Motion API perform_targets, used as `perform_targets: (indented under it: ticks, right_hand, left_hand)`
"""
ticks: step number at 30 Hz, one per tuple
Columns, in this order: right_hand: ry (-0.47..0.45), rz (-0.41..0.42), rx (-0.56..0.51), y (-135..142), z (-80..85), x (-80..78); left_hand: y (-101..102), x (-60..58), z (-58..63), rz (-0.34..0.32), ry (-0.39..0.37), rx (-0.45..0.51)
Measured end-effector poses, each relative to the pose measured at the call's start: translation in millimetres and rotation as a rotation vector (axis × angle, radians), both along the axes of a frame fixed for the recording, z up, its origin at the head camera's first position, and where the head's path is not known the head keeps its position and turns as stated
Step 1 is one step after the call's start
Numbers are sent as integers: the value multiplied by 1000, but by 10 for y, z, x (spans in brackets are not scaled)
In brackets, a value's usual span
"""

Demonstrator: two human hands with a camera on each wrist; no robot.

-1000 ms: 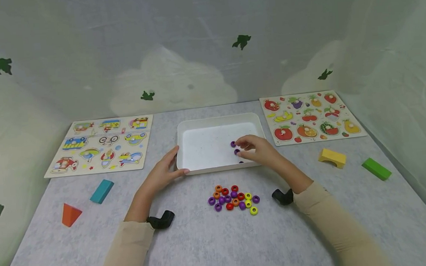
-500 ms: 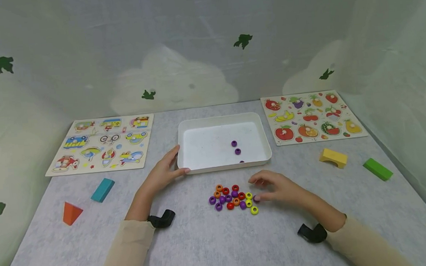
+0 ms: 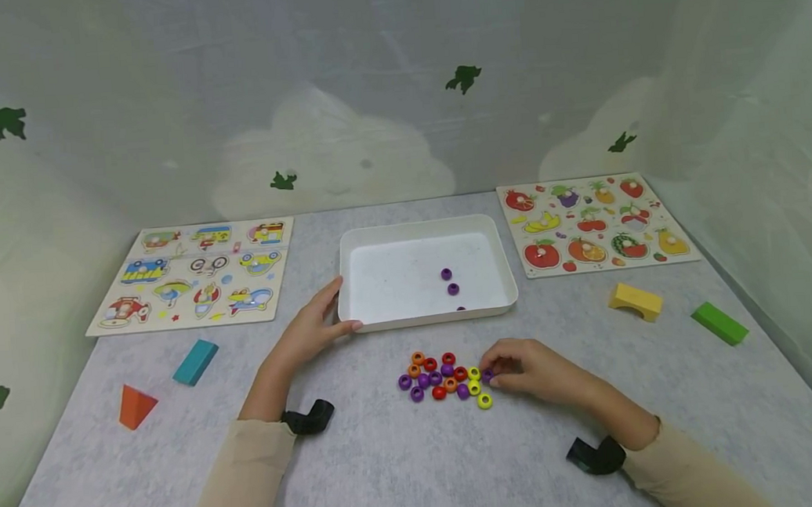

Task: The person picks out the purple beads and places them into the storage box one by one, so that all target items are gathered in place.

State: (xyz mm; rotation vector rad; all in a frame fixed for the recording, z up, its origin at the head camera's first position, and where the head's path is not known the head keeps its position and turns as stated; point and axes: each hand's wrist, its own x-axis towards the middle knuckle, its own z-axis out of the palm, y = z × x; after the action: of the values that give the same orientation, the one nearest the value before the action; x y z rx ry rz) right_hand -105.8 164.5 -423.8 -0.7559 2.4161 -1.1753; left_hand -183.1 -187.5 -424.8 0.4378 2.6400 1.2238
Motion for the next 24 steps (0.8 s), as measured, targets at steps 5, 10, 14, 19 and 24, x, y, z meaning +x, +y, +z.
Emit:
perform_targets:
  ticks: [5, 10, 14, 19, 24]
  right_hand:
    - [108, -88, -57, -66, 142, -138]
    - [254, -152, -148, -181, 201, -464]
    - [275, -207, -166, -310, 172, -766]
    - [190, -243, -110, -455, 95, -1034]
    - [76, -268, 3, -544, 25, -1171]
  left_hand:
    - [0, -4, -2, 4, -4, 0]
    - [-1, -8, 0, 10, -1, -1]
    - [1, -9, 4, 6, -4, 3]
    - [3, -8, 7, 3, -7, -2]
    - [1, 7, 22, 4, -11, -8]
